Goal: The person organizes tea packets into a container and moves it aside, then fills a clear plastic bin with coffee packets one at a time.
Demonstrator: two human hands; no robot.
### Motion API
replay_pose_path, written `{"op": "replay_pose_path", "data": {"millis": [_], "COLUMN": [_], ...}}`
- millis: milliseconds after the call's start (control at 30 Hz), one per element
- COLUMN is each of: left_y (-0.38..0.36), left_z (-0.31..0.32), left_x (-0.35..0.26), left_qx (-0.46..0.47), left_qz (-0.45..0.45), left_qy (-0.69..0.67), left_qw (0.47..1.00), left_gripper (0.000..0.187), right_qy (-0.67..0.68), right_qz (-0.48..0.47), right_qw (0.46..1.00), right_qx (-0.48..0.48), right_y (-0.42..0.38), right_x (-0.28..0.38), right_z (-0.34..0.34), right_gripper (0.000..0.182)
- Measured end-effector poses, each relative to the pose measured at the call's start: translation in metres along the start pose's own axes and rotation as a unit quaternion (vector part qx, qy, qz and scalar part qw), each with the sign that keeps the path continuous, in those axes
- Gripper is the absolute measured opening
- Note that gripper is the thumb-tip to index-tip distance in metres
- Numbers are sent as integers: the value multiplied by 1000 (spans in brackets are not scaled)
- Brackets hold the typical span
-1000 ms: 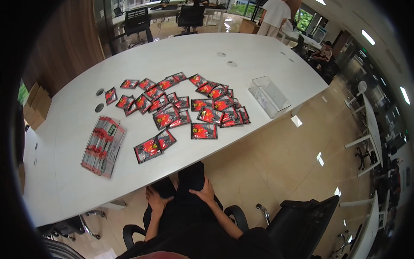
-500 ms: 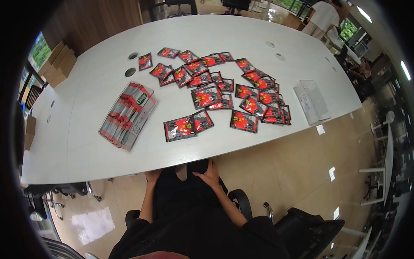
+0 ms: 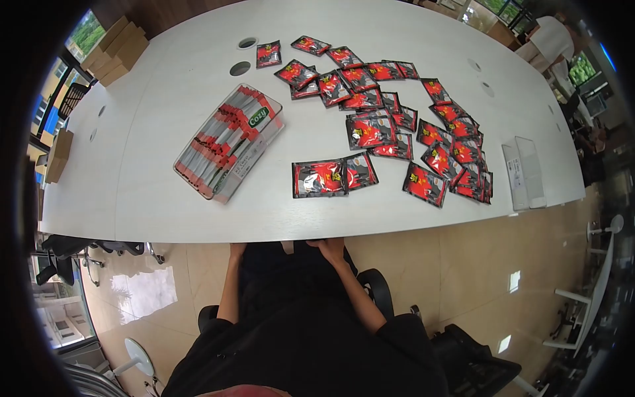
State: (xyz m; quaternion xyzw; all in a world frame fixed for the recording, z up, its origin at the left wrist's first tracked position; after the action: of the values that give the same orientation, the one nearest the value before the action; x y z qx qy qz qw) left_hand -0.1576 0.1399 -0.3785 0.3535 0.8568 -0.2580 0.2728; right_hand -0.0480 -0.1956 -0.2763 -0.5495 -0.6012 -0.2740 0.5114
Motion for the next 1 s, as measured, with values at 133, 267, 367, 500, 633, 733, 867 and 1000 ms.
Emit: {"op": "replay_pose_path", "data": {"millis": [133,267,367,500,633,733,867,1000], "left_y": [2,-15,-2,13,-1,4,0,-52], "left_z": [20,31,44,61,69,85,90,66], "left_x": [-2,-12,-40,-70,-82,-111,-145,-231], "left_qx": [15,28,27,53,86,94,110,125], "left_qz": [56,96,137,202,254,289,341,284], "left_qy": [53,59,57,69,81,81,91,153], "left_qw": [997,993,989,976,960,949,929,938], "left_gripper": [54,55,56,57,58,59,60,85], "right_qy": [35,67,51,23,60,95,119,134], "right_qz": [72,31,-23,10,51,33,51,72], "right_qw": [996,997,996,992,984,975,963,951], "right_qx": [27,-31,-69,-127,-158,-196,-236,-268], "right_y": [1,-8,-13,-26,-42,-51,-70,-85], "right_x": [-15,-38,-47,-56,-52,-55,-56,-63], "right_z": [-16,-29,-37,-50,-70,-81,-96,-108], "right_gripper": [66,85,104,120,130,131,128,130]}}
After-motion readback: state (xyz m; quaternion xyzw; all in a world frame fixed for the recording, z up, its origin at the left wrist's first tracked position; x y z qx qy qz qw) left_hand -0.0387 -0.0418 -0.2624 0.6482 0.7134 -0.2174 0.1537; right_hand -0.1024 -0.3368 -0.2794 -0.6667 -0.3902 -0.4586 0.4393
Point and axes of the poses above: each hand's wrist, its own y-axis towards the middle knuckle, its own z-axis out of the palm, x = y × z, the point moved 1 cm from there along y, towards the middle knuckle, and after that the axes turned 11 degrees about y, right-handed, at the moved point
